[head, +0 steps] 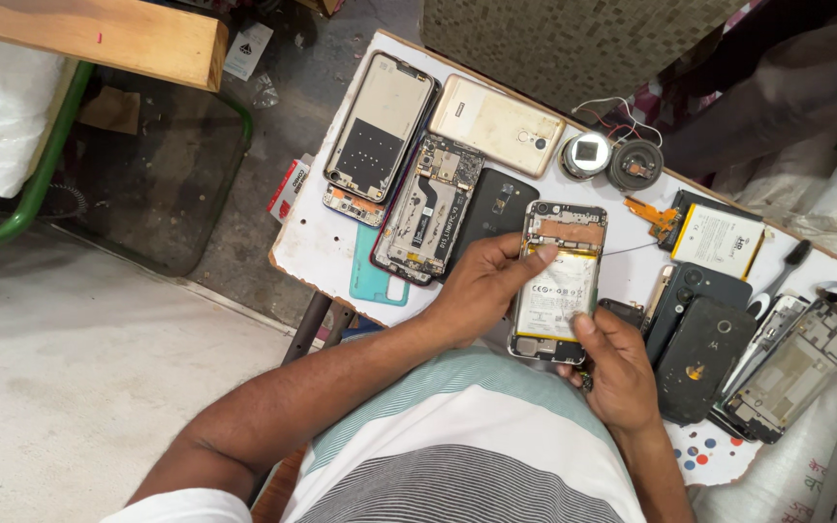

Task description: The person uses a screwdriver to remove screws from a smartphone chassis, then picks up a disassembled smartphone and continues to unscrew internal components. The person handles multiple disassembled phones and tools on a cluttered workbench.

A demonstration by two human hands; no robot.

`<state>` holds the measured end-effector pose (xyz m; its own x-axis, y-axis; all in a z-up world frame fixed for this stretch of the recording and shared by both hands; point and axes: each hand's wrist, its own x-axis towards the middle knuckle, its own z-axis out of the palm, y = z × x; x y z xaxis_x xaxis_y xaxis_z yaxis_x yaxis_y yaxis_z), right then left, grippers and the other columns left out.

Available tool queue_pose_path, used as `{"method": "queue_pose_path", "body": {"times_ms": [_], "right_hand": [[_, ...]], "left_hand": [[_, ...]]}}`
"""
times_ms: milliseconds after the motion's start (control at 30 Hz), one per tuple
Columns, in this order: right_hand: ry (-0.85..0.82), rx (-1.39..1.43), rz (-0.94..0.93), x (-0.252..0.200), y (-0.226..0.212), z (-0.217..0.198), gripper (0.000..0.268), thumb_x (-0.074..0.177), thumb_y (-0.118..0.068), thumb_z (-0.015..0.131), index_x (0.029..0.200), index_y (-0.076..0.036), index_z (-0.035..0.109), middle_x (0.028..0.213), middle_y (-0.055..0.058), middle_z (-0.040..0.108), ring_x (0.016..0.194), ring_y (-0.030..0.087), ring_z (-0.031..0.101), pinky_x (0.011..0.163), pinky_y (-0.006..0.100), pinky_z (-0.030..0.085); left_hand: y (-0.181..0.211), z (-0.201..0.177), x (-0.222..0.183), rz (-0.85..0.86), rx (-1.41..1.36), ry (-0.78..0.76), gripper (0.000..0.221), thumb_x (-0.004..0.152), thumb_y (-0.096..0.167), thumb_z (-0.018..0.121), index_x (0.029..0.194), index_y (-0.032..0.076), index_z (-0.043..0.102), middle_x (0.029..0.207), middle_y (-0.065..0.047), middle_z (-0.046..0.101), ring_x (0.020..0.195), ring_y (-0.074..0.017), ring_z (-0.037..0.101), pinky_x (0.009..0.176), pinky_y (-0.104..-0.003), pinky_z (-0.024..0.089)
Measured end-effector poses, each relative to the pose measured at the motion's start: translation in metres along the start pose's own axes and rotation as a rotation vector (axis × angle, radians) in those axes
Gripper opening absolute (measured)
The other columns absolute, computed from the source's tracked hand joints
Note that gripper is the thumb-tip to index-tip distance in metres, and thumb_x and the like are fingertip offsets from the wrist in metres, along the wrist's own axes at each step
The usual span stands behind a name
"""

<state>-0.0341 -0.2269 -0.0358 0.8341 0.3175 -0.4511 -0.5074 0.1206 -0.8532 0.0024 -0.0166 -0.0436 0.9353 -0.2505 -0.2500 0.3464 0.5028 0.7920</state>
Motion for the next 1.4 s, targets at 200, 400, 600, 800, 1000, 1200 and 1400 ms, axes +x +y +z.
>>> {"method": "queue_pose_path", "body": {"times_ms": [200, 400, 600, 800, 1000, 1200, 1400], "right_hand": [[0.057, 0.063, 0.001, 0.0, 0.002, -0.004, 0.035, 0.109, -0.029, 0.052, 0.113, 0.002, 0.068, 0.084, 0.008, 0.07, 0.058, 0.011, 0.06, 0.046, 0.021, 0.043], [0.061, 0.026, -0.006, 0.001, -0.004, 0.001, 0.036, 0.105, -0.031, 0.053, 0.118, 0.0, 0.068, 0.086, 0.005, 0.07, 0.06, 0.008, 0.057, 0.046, 0.019, 0.042], [0.115, -0.084, -0.044, 0.001, -0.006, 0.005, 0.033, 0.105, -0.029, 0.059, 0.116, 0.0, 0.07, 0.082, 0.004, 0.068, 0.06, 0.008, 0.056, 0.045, 0.02, 0.041], [0.165, -0.108, 0.045, 0.001, -0.011, 0.01, 0.033, 0.103, -0.031, 0.059, 0.114, -0.001, 0.07, 0.085, 0.003, 0.069, 0.06, 0.008, 0.055, 0.047, 0.019, 0.042], [0.118, -0.135, -0.011, 0.008, -0.014, 0.012, 0.035, 0.104, -0.031, 0.059, 0.114, 0.0, 0.071, 0.084, 0.006, 0.069, 0.061, 0.008, 0.055, 0.046, 0.02, 0.04], [0.086, -0.186, -0.058, 0.009, -0.005, 0.007, 0.033, 0.107, -0.029, 0.061, 0.106, 0.003, 0.068, 0.082, 0.006, 0.067, 0.061, 0.009, 0.056, 0.048, 0.021, 0.042], [0.066, -0.291, -0.048, 0.006, 0.0, 0.004, 0.03, 0.104, -0.026, 0.06, 0.107, 0.001, 0.071, 0.078, 0.003, 0.065, 0.057, 0.007, 0.052, 0.051, 0.02, 0.047]], "left_hand": [[0.004, -0.004, -0.007, -0.099, 0.076, 0.031, 0.042, 0.109, 0.042, 0.05, 0.113, 0.006, 0.071, 0.082, 0.0, 0.07, 0.065, -0.0045, 0.063, 0.052, -0.02, 0.051], [0.012, -0.005, -0.01, -0.029, 0.085, -0.024, 0.038, 0.112, 0.036, 0.052, 0.121, 0.003, 0.067, 0.094, -0.003, 0.071, 0.077, -0.0078, 0.068, 0.06, -0.025, 0.058], [0.01, -0.008, -0.008, -0.006, 0.026, -0.024, 0.041, 0.111, 0.032, 0.049, 0.138, 0.003, 0.061, 0.107, -0.006, 0.071, 0.089, -0.0114, 0.071, 0.067, -0.03, 0.064], [0.012, -0.008, -0.011, 0.0, 0.078, 0.005, 0.043, 0.111, 0.032, 0.048, 0.141, 0.004, 0.06, 0.108, -0.007, 0.071, 0.088, -0.0124, 0.071, 0.064, -0.028, 0.063], [0.009, -0.01, -0.008, 0.02, 0.082, 0.046, 0.043, 0.11, 0.032, 0.049, 0.143, 0.005, 0.059, 0.108, -0.006, 0.071, 0.09, -0.0115, 0.071, 0.067, -0.028, 0.063], [0.003, -0.013, -0.001, 0.056, 0.06, 0.0, 0.041, 0.114, 0.029, 0.051, 0.144, 0.002, 0.06, 0.112, -0.006, 0.071, 0.094, -0.0091, 0.066, 0.074, -0.026, 0.058], [0.012, -0.011, -0.007, 0.097, 0.056, -0.022, 0.045, 0.107, 0.024, 0.056, 0.148, 0.006, 0.045, 0.104, -0.009, 0.075, 0.091, -0.0098, 0.073, 0.075, -0.025, 0.062]]}}
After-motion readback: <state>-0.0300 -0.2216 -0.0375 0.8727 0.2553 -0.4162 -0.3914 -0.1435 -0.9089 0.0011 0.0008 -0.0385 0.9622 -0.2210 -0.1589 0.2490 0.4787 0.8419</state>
